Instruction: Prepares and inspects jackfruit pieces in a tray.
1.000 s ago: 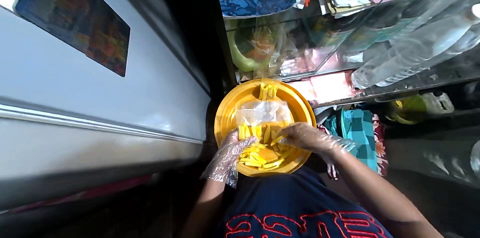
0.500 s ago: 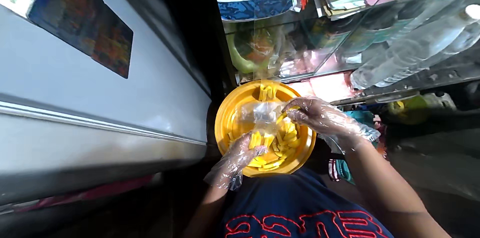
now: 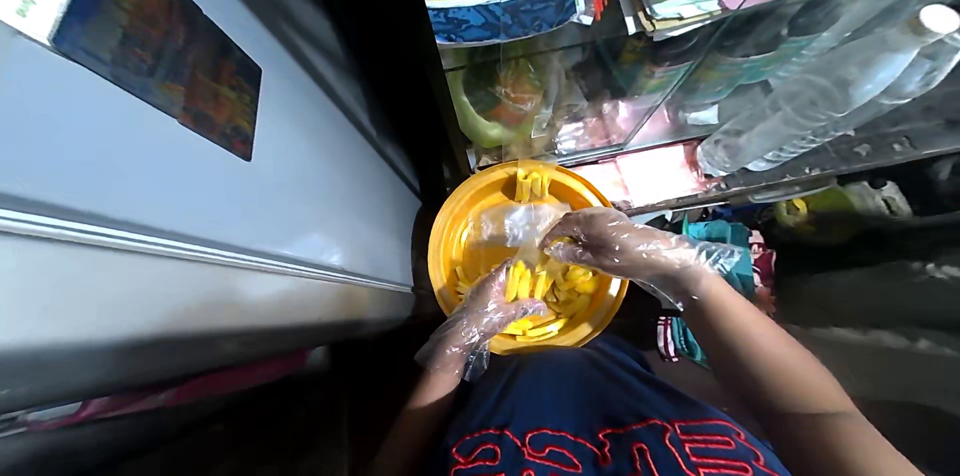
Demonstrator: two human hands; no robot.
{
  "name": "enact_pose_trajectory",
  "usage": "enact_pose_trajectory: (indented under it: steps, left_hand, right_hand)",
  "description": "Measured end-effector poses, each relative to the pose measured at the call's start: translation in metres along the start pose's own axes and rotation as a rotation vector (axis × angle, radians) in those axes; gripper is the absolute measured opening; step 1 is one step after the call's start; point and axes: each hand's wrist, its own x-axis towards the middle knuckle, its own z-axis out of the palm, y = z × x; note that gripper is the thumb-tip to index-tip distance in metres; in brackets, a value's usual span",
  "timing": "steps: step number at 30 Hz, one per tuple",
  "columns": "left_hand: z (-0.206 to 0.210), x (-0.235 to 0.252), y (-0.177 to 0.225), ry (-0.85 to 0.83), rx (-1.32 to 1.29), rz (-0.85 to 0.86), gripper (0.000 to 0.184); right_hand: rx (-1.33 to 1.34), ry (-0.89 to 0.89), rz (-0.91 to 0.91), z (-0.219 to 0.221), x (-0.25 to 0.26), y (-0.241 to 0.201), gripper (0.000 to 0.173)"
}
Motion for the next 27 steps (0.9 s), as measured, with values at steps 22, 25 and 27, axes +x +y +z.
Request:
enact_pose_trajectory:
  steps: [22,25,27]
  left_hand:
    - [0.0,0.004,0.005,-0.099,-0.34,0.011,0.046]
    - [0.001,0.006,-0.001,-0.09,-0.364,0.04,0.045]
    - [0.003,0.01,-0.007,-0.085,-0.354,0.069,0.043]
  right_hand:
    - [0.177,-0.007,0.177,0.009,0.024,0.0,0.005]
    - [0.139,-0.014,0.155,0.02,0.027,0.0,0.005]
    - [0.132,-0.052,0.157,0.026,0.029,-0.003,0.005]
